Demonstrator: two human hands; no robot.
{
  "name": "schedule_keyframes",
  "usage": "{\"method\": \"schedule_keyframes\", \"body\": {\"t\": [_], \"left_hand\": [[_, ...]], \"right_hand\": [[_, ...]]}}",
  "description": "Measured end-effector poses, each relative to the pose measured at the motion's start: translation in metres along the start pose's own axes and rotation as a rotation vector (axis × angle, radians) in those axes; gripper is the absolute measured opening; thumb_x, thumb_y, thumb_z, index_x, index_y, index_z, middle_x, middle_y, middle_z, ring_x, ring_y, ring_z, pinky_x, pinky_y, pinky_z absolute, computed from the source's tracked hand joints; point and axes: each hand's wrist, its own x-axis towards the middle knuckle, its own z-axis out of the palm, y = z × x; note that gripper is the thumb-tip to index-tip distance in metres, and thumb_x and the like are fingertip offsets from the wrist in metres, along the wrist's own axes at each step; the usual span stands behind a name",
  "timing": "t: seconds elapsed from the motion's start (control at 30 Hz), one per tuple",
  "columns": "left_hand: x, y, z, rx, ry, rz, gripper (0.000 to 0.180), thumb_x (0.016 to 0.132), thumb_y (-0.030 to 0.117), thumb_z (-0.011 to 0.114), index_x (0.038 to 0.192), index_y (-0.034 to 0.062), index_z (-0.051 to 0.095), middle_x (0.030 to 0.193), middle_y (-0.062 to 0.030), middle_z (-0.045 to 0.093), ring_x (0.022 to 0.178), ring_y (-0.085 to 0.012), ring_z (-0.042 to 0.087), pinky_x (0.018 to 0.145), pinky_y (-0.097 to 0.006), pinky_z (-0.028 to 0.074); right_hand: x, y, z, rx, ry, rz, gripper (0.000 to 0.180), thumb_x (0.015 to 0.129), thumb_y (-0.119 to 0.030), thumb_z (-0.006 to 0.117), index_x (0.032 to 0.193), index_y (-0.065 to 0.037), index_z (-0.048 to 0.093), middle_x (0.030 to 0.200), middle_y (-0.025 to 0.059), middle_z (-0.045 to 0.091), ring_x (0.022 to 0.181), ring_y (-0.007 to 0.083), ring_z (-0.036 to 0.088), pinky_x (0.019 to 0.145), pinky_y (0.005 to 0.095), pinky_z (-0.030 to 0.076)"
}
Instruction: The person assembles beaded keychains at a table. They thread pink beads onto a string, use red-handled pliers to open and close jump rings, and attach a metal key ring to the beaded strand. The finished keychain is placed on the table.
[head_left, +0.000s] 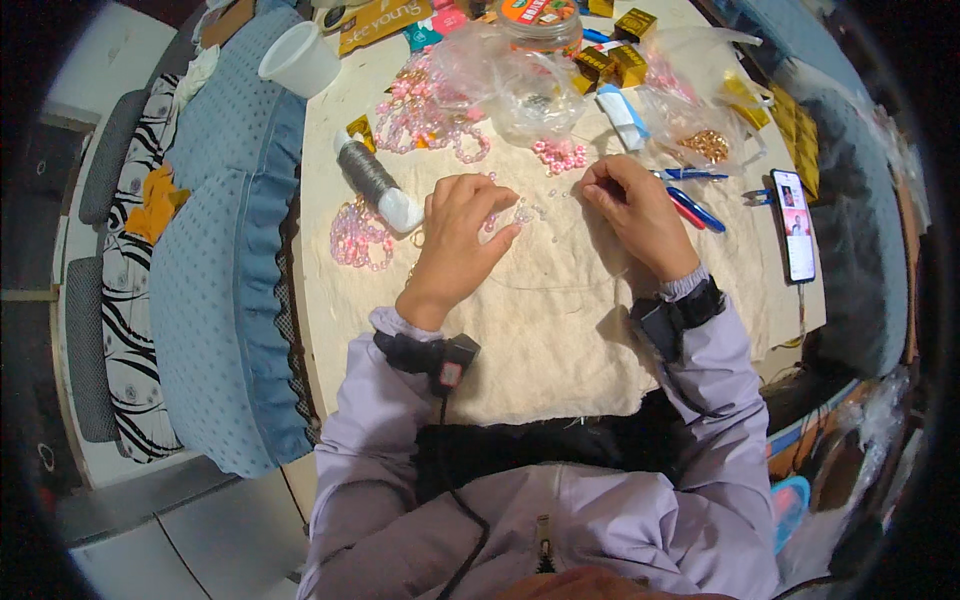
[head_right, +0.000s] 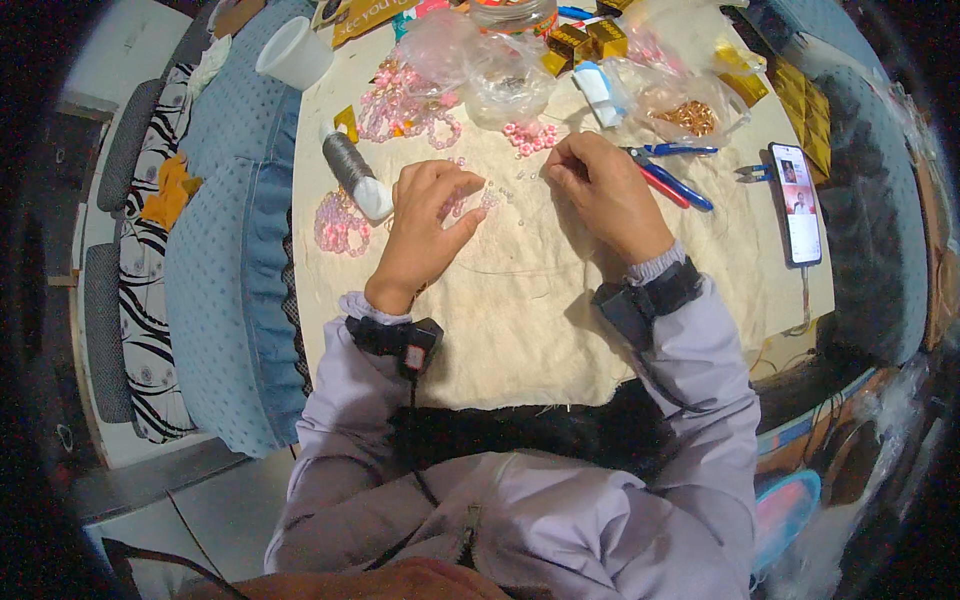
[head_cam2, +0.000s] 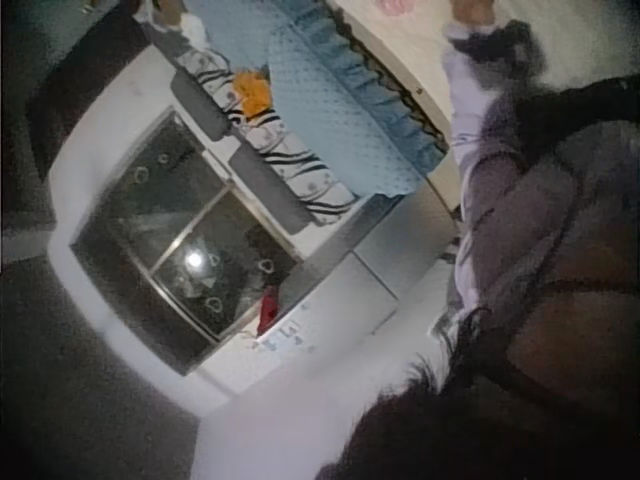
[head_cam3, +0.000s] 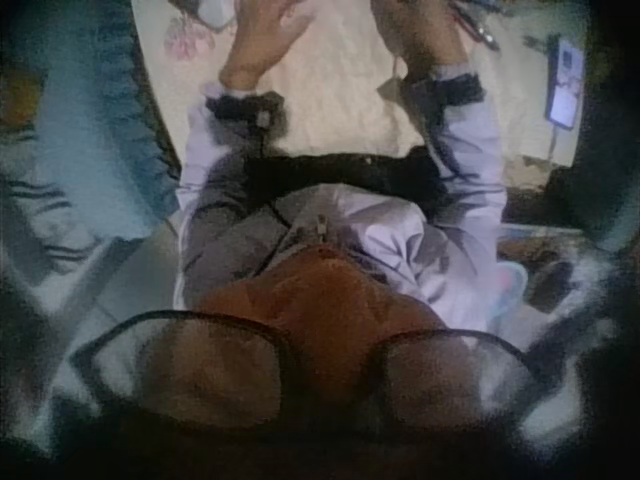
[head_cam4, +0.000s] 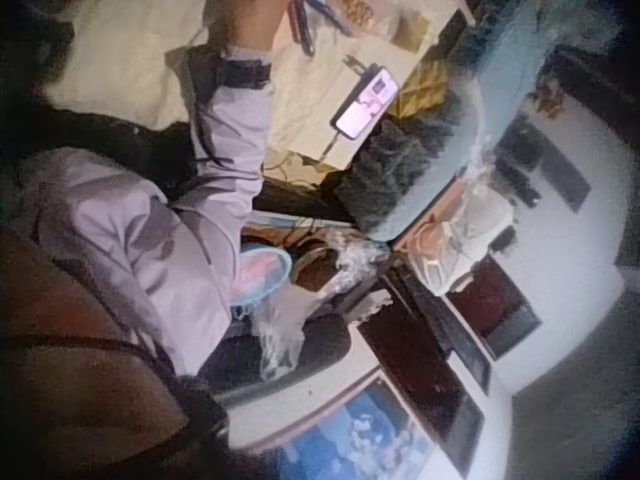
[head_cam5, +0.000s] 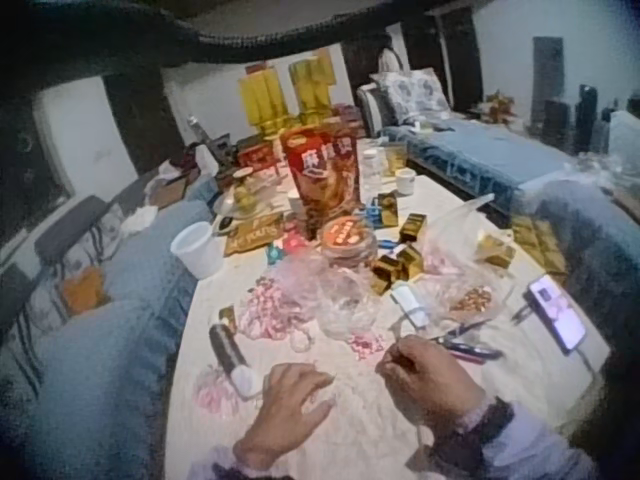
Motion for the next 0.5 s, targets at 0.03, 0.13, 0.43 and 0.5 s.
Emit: {"method": "schedule_keyframes", "body": {"t": [0.03,0.13,0.43,0.5], "left_hand": [[0.0,-0.001,0.0,0.006,-0.003,0.005,0.038,0.078,0.013,0.078,0.114,0.0087,0.07,0.118,-0.0103,0.061,0.12,-0.0318,0.05,0.105,-0.042,0.04],[0.0,0.0,0.001,-0.018,0.035,0.027,0.034,0.079,0.008,0.075,0.112,0.0076,0.07,0.114,-0.0104,0.062,0.117,-0.0317,0.052,0.104,-0.041,0.04],[0.004,-0.002,0.002,-0.134,0.221,-0.042,0.026,0.081,-0.006,0.053,0.102,0.004,0.065,0.099,-0.0118,0.065,0.098,-0.0317,0.058,0.091,-0.042,0.044],[0.002,-0.003,0.001,-0.138,0.217,-0.063,0.027,0.081,-0.007,0.05,0.102,0.003,0.065,0.099,-0.0126,0.065,0.097,-0.0322,0.058,0.09,-0.042,0.045]], "right_hand": [[0.0,0.001,0.0,-0.008,-0.001,0.015,0.013,0.09,-0.011,0.07,0.095,0.0,0.065,0.088,0.0127,0.065,0.083,0.0267,0.064,0.076,0.0361,0.051],[0.002,0.0,-0.001,-0.042,0.004,0.059,0.013,0.091,-0.011,0.069,0.097,0.0,0.064,0.089,0.0128,0.066,0.084,0.0269,0.065,0.076,0.0362,0.052],[0.022,-0.007,-0.003,-0.016,-0.011,-0.05,0.016,0.095,-0.014,0.065,0.103,0.0,0.062,0.093,0.0171,0.068,0.085,0.0324,0.067,0.076,0.0397,0.053],[0.021,-0.004,0.006,-0.101,0.031,-0.108,0.016,0.095,-0.014,0.065,0.103,0.0,0.062,0.093,0.017,0.067,0.085,0.0325,0.067,0.076,0.0392,0.053]]}}
